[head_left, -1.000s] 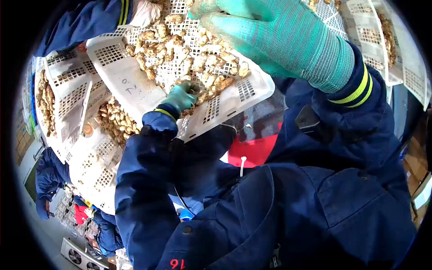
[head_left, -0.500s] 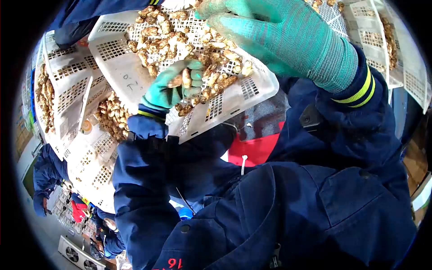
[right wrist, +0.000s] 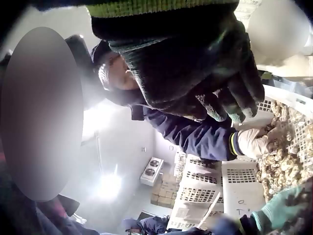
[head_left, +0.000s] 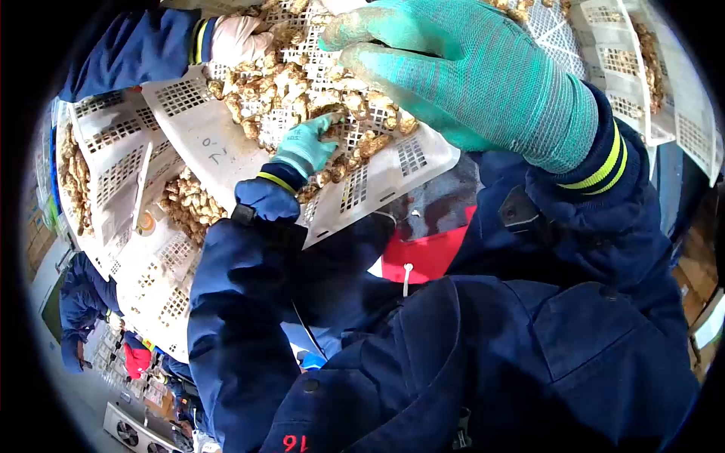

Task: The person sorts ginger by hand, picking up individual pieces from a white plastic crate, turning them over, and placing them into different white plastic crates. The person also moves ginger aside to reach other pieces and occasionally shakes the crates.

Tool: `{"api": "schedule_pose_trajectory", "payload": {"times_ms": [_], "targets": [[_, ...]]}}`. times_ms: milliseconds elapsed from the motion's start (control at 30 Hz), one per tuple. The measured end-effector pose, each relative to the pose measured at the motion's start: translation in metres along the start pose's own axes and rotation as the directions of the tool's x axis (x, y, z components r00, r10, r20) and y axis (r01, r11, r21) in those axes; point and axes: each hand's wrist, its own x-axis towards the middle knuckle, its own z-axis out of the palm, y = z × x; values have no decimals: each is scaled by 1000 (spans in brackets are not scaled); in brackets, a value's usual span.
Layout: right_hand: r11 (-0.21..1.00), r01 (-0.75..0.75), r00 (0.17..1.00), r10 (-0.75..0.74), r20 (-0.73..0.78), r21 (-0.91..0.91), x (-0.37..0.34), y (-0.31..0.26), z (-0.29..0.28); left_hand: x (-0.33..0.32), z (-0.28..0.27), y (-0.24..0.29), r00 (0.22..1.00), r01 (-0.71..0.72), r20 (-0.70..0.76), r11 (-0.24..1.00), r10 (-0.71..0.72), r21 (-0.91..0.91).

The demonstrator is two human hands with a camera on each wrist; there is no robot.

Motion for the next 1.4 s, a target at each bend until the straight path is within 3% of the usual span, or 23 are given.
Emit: {"api": "schedule_pose_trajectory", "payload": {"times_ms": [33,100,167,233,333,367,433,500,567,600,700,767,833,867,900,967,1000,1033,1100,1233,1267,1367,1400], "targets": [[998,-45,999,45,-11,38,4,0,0,1,-2,13,996,84,26,993,-86,88],[994,-89,996,90,-13,66,6,1,-2,6,1,18,997,79,-15,974,-77,212],[991,-123,992,121,40,58,6,-5,-7,2,5,18,1000,-11,22,914,2,407],[984,-171,982,165,90,58,6,-10,-12,6,17,-4,978,-185,5,850,209,494],[932,-350,924,325,201,100,9,-26,-24,4,20,-18,950,-246,-47,829,310,502],[889,-440,881,402,249,123,11,-32,-27,6,15,-23,950,-258,-41,851,310,457],[756,-625,761,534,369,195,19,-40,-33,1,7,-21,973,-127,-183,987,144,100],[588,-762,636,598,487,271,25,-44,-37,-5,-4,-29,949,-208,-265,972,173,-111],[409,-855,517,608,603,320,32,-45,-41,-4,-20,-42,939,-209,-340,879,57,-429],[380,-885,462,632,622,270,39,-50,-44,-17,-37,-33,945,122,-128,688,-300,-715],[341,-927,357,682,638,154,48,-57,-44,-26,-38,-43,939,58,-136,535,-316,-843],[372,-917,379,688,619,147,48,-57,-41,-23,-32,-56,969,64,-100,623,-225,-779],[391,-907,403,688,603,159,49,-59,-40,-14,-23,-49,961,47,-214,868,-173,-494],[412,-894,427,671,606,174,46,-57,-40,-15,-15,-45,960,-45,-280,987,0,-152],[553,-811,550,611,569,191,39,-50,-38,-21,-23,-7,982,149,-129,986,-139,72],[792,-583,762,455,461,182,24,-36,-33,-6,-1,-19,989,-56,-107,931,101,362],[990,-134,920,144,365,-53,10,-15,-23,-1,-2,-5,999,-21,-31,886,40,463],[890,336,907,-217,362,-309,7,-7,-18,3,3,1,997,-12,-53,848,47,529],[899,297,921,-181,344,-322,3,-7,-20,8,10,13,999,38,-28,727,-26,685],[906,277,923,-158,352,-319,1,-6,-21,19,19,3,998,30,-58,683,18,730],[898,284,915,-148,375,-337,1,-7,-23,23,21,-4,998,-9,-39,713,51,701],[873,359,914,-257,313,-330,-1,1,-20,15,9,-30,996,79,-50,974,-70,214],[871,373,911,-278,305,-319,0,3,-20,8,5,-44,979,199,52,889,-195,-413]]}}
